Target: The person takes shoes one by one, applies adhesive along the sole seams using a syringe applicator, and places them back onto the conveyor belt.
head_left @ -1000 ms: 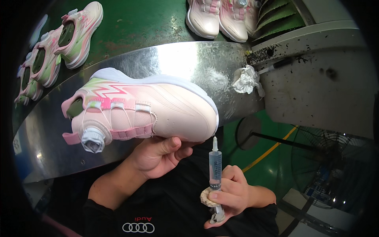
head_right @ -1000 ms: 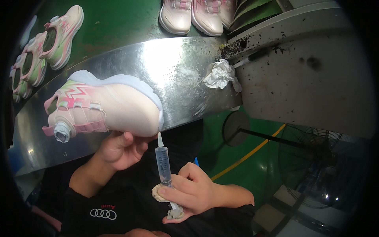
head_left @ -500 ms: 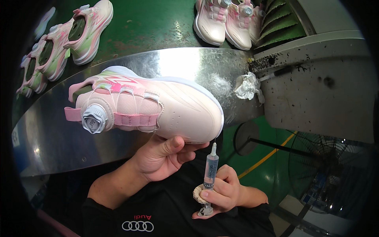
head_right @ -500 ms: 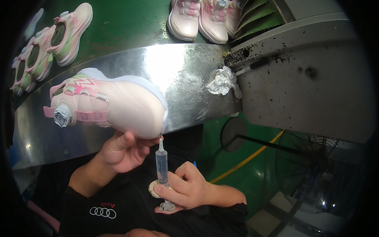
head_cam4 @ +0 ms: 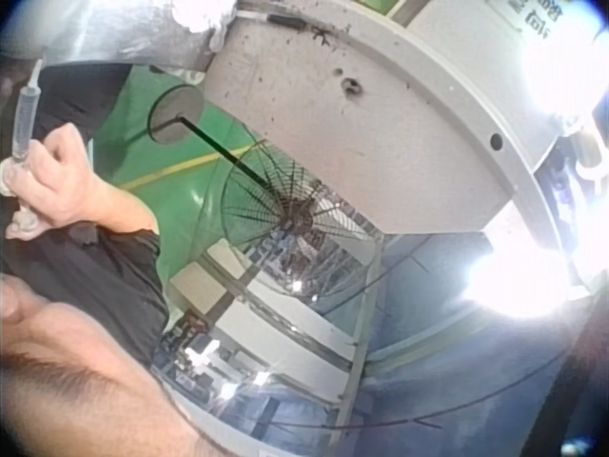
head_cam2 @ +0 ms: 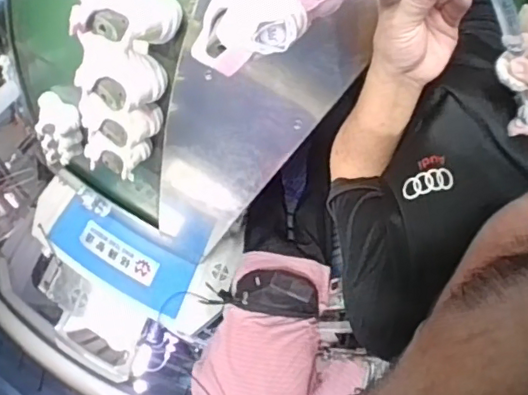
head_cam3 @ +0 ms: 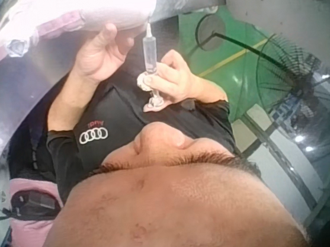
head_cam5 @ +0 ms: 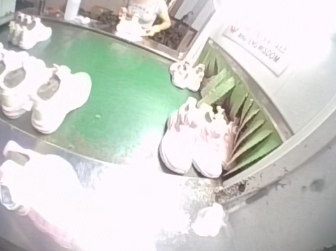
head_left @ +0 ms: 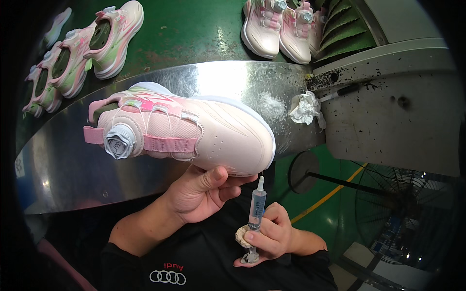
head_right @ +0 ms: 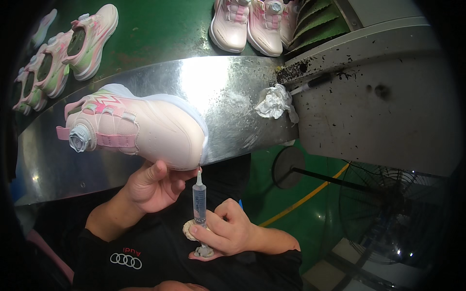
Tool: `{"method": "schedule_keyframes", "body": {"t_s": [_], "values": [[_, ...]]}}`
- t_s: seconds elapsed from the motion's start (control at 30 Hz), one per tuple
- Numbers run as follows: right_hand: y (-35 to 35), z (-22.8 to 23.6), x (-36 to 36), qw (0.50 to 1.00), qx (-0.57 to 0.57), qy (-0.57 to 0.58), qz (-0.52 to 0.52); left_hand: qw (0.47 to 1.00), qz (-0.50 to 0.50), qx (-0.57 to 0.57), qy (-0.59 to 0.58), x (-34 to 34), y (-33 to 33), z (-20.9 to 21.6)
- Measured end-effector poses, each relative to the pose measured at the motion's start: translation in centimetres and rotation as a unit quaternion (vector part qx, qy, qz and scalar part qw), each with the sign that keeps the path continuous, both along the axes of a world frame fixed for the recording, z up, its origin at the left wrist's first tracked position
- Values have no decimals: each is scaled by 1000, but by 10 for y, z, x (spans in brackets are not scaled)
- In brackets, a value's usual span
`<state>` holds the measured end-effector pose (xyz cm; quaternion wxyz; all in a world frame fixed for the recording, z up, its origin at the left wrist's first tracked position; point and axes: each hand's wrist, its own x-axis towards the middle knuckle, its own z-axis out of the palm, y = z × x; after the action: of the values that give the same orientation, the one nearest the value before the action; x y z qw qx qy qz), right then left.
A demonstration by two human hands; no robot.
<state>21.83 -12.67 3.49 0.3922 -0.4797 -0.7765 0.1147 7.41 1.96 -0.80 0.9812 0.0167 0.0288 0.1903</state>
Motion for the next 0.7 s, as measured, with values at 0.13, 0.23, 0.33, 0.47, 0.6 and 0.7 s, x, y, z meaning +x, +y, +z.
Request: {"method": "schedule_keyframes", "body": {"t_s": [0.13,0.23,0.33,0.47,0.6,0.7], "values": [[-2,-2,0,1000,1,4,-2,1000,1,-1,0,0,-1,-2],[-1,-3,0,1000,-1,3,-2,1000,-1,-4,1,1,0,-2],[0,-3,0,1000,5,4,-7,1000,-1,-4,10,2,0,-2],[1,-3,2,1000,0,2,-2,1000,-1,-5,9,4,0,-4],[2,-6,1,1000,0,2,-8,1000,4,-2,9,7,2,-5],[0,-9,0,1000,-1,1,-8,1000,3,-2,12,6,3,-7]]}}
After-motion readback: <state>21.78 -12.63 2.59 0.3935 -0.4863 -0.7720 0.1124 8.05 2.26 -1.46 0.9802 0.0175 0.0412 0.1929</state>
